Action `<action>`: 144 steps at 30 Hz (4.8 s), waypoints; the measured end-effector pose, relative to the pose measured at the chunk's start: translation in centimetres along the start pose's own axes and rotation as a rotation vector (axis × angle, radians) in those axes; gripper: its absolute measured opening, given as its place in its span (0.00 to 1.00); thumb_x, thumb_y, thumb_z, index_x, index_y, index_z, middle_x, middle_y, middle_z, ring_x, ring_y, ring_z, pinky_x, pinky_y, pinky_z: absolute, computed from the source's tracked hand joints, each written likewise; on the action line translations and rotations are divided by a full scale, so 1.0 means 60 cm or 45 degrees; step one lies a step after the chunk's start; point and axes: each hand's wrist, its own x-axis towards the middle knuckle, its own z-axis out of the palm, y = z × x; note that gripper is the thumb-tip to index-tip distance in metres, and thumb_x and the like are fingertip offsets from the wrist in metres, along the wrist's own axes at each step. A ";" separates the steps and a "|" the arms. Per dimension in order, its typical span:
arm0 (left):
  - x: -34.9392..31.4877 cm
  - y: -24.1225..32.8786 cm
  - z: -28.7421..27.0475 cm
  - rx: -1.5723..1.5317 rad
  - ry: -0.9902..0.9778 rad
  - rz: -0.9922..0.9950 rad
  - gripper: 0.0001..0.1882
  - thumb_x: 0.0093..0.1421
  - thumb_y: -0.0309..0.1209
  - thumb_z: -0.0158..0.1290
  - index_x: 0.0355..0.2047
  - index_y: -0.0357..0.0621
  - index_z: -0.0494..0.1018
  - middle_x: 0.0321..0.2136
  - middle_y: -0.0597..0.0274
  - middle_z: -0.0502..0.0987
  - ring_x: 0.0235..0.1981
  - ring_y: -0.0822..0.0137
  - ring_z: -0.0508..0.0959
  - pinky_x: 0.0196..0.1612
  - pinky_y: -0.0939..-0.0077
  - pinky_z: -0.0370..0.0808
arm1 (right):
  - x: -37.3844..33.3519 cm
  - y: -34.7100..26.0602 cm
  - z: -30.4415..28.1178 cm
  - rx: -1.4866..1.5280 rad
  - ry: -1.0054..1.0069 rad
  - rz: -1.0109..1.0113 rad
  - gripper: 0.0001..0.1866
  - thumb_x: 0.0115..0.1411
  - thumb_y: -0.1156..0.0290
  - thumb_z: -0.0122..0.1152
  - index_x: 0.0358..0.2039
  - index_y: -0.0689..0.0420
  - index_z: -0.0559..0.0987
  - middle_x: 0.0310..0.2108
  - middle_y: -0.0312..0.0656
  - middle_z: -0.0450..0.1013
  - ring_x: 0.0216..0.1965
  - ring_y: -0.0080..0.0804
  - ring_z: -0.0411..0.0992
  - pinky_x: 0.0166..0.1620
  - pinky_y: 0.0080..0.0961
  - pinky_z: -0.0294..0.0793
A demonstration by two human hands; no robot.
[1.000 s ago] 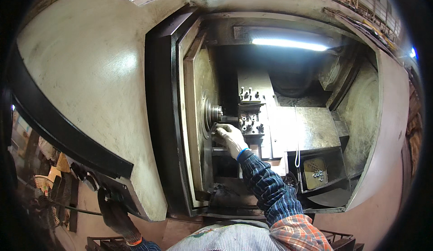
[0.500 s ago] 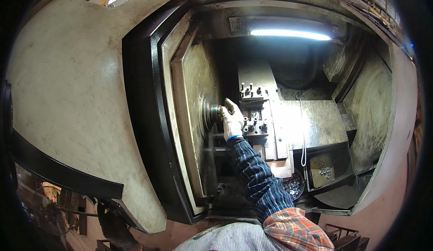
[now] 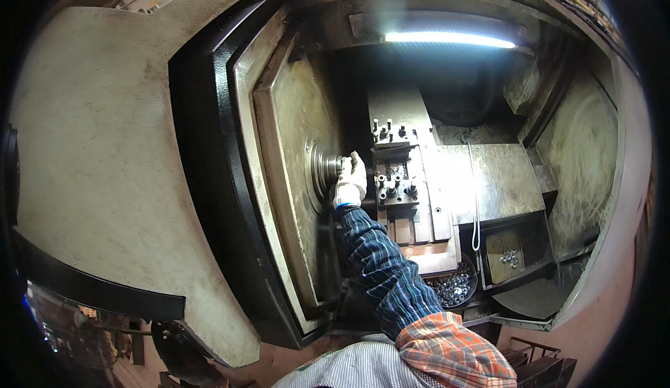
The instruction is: The person repeatedly picks small metal rings from a bin, places them into a machine, and presses a button on the control panel. The person continues this cycle throughout the clip.
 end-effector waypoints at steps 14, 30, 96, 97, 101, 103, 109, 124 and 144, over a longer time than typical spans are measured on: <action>0.002 -0.011 0.002 0.056 0.012 0.145 0.21 0.70 0.29 0.43 0.59 0.27 0.66 0.52 0.44 0.74 0.49 0.56 0.77 0.49 0.69 0.77 | 0.015 -0.010 -0.002 0.427 0.311 0.366 0.19 0.70 0.55 0.48 0.44 0.59 0.73 0.36 0.38 0.75 0.34 0.27 0.72 0.40 0.27 0.73; 0.012 -0.024 0.008 0.419 0.029 0.392 0.22 0.69 0.31 0.46 0.58 0.26 0.65 0.51 0.42 0.75 0.49 0.54 0.78 0.51 0.66 0.77 | -0.048 -0.106 -0.045 -0.835 -0.353 0.316 0.34 0.68 0.45 0.44 0.70 0.46 0.58 0.59 0.59 0.63 0.56 0.53 0.66 0.60 0.41 0.65; 0.011 -0.068 -0.063 0.630 -0.340 0.679 0.21 0.71 0.30 0.40 0.58 0.26 0.66 0.51 0.37 0.75 0.49 0.48 0.79 0.47 0.59 0.81 | 0.092 -0.227 -0.093 -2.302 -0.807 -0.475 0.20 0.58 0.56 0.58 0.40 0.60 0.83 0.38 0.51 0.80 0.41 0.46 0.79 0.45 0.39 0.78; 0.010 -0.067 -0.062 0.672 -0.343 0.672 0.21 0.71 0.30 0.40 0.58 0.26 0.66 0.51 0.37 0.75 0.49 0.48 0.79 0.47 0.59 0.81 | 0.108 -0.219 -0.098 -2.415 -0.817 -0.546 0.19 0.61 0.58 0.55 0.40 0.60 0.83 0.39 0.51 0.80 0.41 0.45 0.79 0.44 0.40 0.78; 0.008 -0.059 -0.062 0.623 -0.373 0.697 0.22 0.71 0.32 0.40 0.58 0.27 0.66 0.53 0.38 0.74 0.50 0.48 0.79 0.47 0.59 0.81 | 0.141 -0.231 -0.093 -2.522 -0.665 -0.664 0.25 0.61 0.48 0.55 0.48 0.55 0.81 0.50 0.48 0.76 0.52 0.45 0.74 0.54 0.40 0.73; 0.008 -0.057 -0.061 0.676 -0.366 0.668 0.22 0.71 0.32 0.40 0.58 0.27 0.66 0.53 0.39 0.73 0.51 0.48 0.78 0.47 0.58 0.81 | 0.132 -0.258 -0.081 -2.493 -0.761 -0.343 0.33 0.57 0.40 0.55 0.51 0.55 0.79 0.54 0.49 0.73 0.56 0.45 0.71 0.57 0.40 0.70; -0.006 -0.070 -0.066 0.555 -0.327 0.561 0.23 0.72 0.35 0.41 0.58 0.27 0.67 0.53 0.38 0.73 0.51 0.48 0.78 0.47 0.58 0.81 | 0.093 -0.309 -0.051 -2.574 -1.120 0.287 0.46 0.48 0.31 0.65 0.57 0.55 0.76 0.59 0.49 0.70 0.60 0.46 0.68 0.61 0.42 0.67; 0.000 -0.089 -0.074 0.701 -0.279 0.666 0.25 0.72 0.38 0.40 0.60 0.29 0.64 0.54 0.38 0.72 0.52 0.49 0.78 0.48 0.59 0.81 | 0.019 -0.541 -0.031 -1.338 -1.061 -1.072 0.26 0.65 0.55 0.58 0.59 0.55 0.71 0.39 0.53 0.78 0.34 0.36 0.79 0.36 0.34 0.81; 0.046 -0.075 -0.077 0.555 -0.527 0.831 0.16 0.69 0.23 0.45 0.51 0.23 0.72 0.48 0.39 0.77 0.48 0.49 0.80 0.47 0.65 0.80 | -0.376 -0.064 -0.447 -1.699 -1.148 0.115 0.18 0.56 0.63 0.55 0.42 0.59 0.81 0.42 0.54 0.78 0.46 0.52 0.75 0.49 0.42 0.73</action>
